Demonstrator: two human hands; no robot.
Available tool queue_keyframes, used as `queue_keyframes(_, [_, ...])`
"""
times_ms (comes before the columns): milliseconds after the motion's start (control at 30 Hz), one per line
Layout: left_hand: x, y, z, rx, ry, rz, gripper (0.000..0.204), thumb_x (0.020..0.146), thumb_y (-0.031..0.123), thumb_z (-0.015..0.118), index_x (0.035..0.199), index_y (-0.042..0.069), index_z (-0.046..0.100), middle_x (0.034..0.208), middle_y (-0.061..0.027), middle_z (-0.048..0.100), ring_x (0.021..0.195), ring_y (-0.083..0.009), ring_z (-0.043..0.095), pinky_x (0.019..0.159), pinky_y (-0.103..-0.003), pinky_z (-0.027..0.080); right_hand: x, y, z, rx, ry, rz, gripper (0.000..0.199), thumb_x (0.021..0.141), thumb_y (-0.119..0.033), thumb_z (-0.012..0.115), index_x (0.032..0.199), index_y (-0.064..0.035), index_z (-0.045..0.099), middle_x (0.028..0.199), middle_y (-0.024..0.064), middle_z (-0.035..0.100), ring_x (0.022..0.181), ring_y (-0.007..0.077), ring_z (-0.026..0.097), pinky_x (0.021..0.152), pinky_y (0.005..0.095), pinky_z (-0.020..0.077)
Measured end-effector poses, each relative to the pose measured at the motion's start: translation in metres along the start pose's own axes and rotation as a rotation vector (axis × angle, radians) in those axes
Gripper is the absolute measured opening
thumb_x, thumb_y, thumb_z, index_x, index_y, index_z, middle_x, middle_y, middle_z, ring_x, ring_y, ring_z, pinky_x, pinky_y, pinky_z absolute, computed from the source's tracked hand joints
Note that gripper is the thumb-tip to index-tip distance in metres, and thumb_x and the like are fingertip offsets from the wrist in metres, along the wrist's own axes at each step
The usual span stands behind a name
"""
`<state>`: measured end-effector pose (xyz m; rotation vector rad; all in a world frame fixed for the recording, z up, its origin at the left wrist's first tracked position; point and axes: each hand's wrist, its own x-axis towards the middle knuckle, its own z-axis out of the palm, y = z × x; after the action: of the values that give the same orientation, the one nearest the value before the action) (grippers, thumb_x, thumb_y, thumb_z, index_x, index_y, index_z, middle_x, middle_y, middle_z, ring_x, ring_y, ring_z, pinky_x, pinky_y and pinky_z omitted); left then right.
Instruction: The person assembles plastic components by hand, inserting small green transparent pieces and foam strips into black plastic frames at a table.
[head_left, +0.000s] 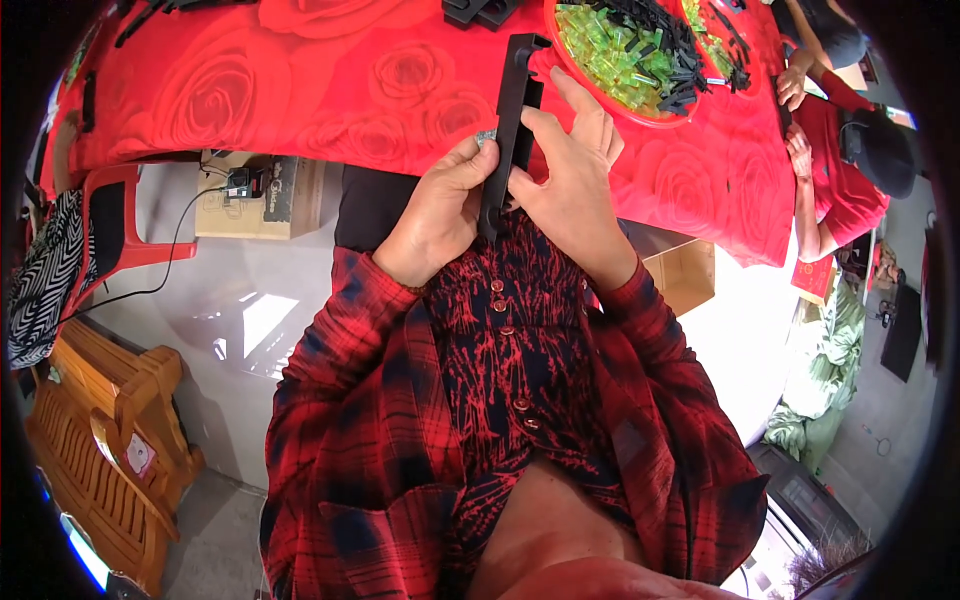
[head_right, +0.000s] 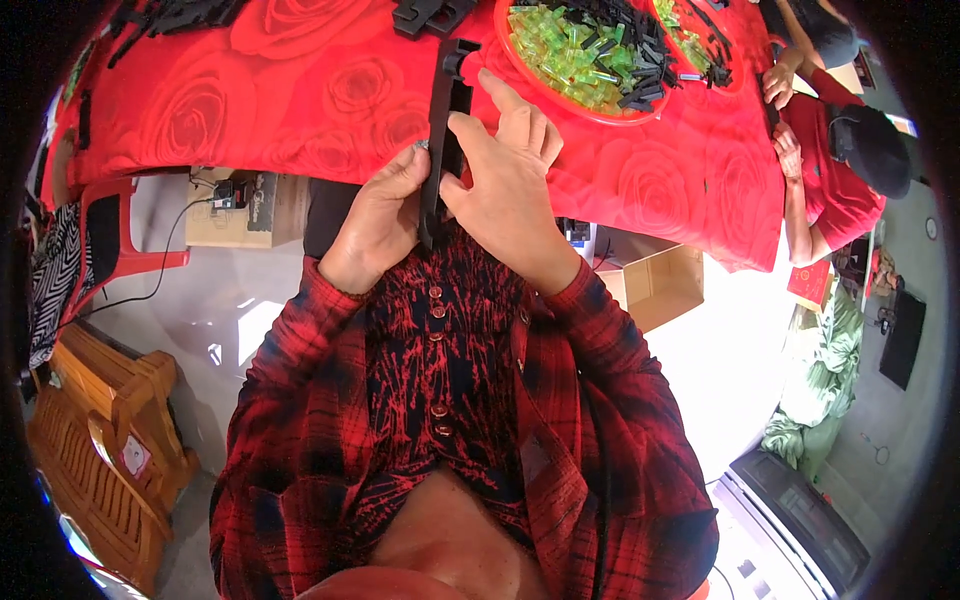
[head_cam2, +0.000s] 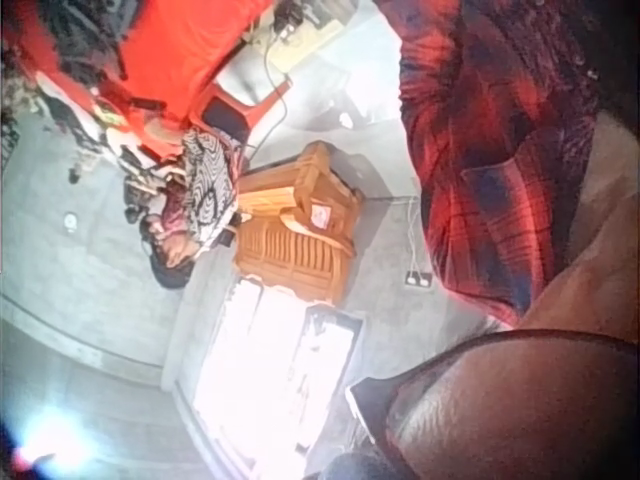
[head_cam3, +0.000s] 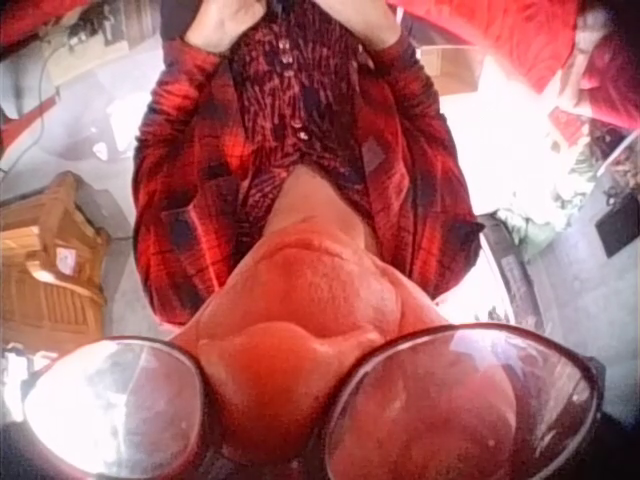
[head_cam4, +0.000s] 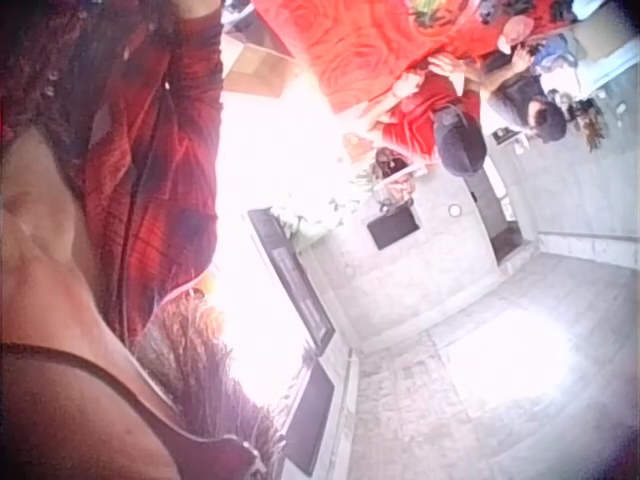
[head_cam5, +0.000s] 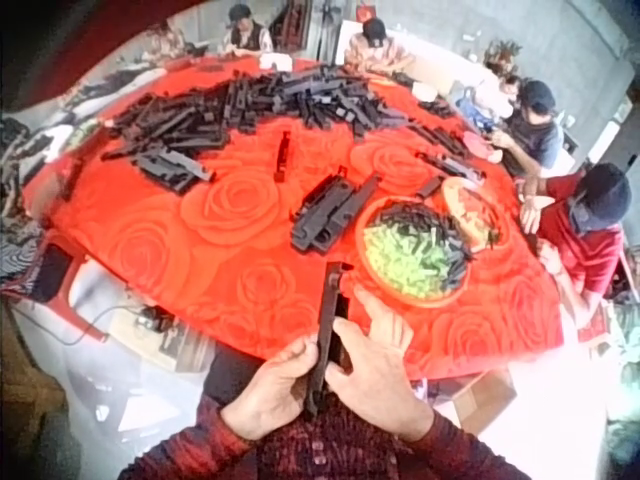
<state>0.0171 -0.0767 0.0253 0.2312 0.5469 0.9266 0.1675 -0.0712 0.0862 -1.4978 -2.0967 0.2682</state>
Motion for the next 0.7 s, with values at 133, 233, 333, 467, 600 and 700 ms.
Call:
queue_keyframes(133, [-0.002,0.000,-0.001,0.002,0.028,-0.024,0.023,0.104,0.024,0.052,0.117,0.007,0.060,0.098,0.0017,0.063,0.087,-0.0088,0.060,0.079,-0.027,0.051,0.000,0.003,0.000,0.017,-0.005,0.007,0.038,0.071,-0.016,0.071,0.108,-0.0082,0.067,0.148,0.0176,0.039,0.128,0.0381,0.036,0.109,0.0507,0.0215])
queue_keyframes(233, [0.000,0.000,-0.001,0.024,0.049,-0.023,0.023,0.104,0.025,0.053,0.116,0.007,0.061,0.097,0.0014,0.063,0.086,-0.0093,0.060,0.078,-0.027,0.050,-0.001,0.005,0.003,0.024,0.006,0.018,0.037,0.070,-0.018,0.074,0.105,-0.0079,0.068,0.148,0.0164,0.040,0.128,0.0373,0.037,0.110,0.0502,0.0206])
queue_keyframes(333, [0.000,0.002,0.000,0.040,0.072,-0.022,0.024,0.103,0.026,0.055,0.115,0.007,0.062,0.097,0.0009,0.063,0.085,-0.0098,0.059,0.077,-0.028,0.049,-0.002,0.008,0.006,0.033,0.048,0.005,0.037,0.070,-0.019,0.076,0.104,-0.0080,0.068,0.147,0.0157,0.041,0.128,0.0371,0.038,0.110,0.0504,0.0201])
queue_keyframes(467, [-0.001,0.005,0.002,0.058,0.092,-0.004,0.024,0.102,0.025,0.057,0.115,0.006,0.062,0.097,0.0000,0.063,0.085,-0.0104,0.059,0.077,-0.028,0.049,-0.003,0.006,0.005,0.068,0.070,0.008,0.038,0.069,-0.019,0.076,0.105,-0.0079,0.067,0.146,0.0155,0.042,0.129,0.0373,0.038,0.110,0.0511,0.0195])
queue_keyframes(600, [0.000,0.005,-0.002,0.058,0.058,-0.020,0.024,0.101,0.024,0.058,0.116,0.005,0.061,0.097,-0.0006,0.063,0.084,-0.0111,0.060,0.076,-0.029,0.051,-0.005,0.010,0.006,0.051,0.070,-0.016,0.040,0.069,-0.018,0.075,0.106,-0.0068,0.067,0.144,0.0163,0.044,0.130,0.0368,0.038,0.111,0.0514,0.0189])
queue_keyframes(700, [0.001,0.005,-0.006,0.115,0.052,-0.015,0.027,0.103,0.024,0.053,0.121,0.005,0.060,0.106,-0.0030,0.067,0.090,-0.0137,0.064,0.080,-0.030,0.054,-0.006,0.009,0.005,0.070,0.073,-0.008,0.040,0.069,-0.016,0.075,0.106,-0.0053,0.066,0.141,0.0175,0.045,0.129,0.0360,0.040,0.112,0.0518,0.0181])
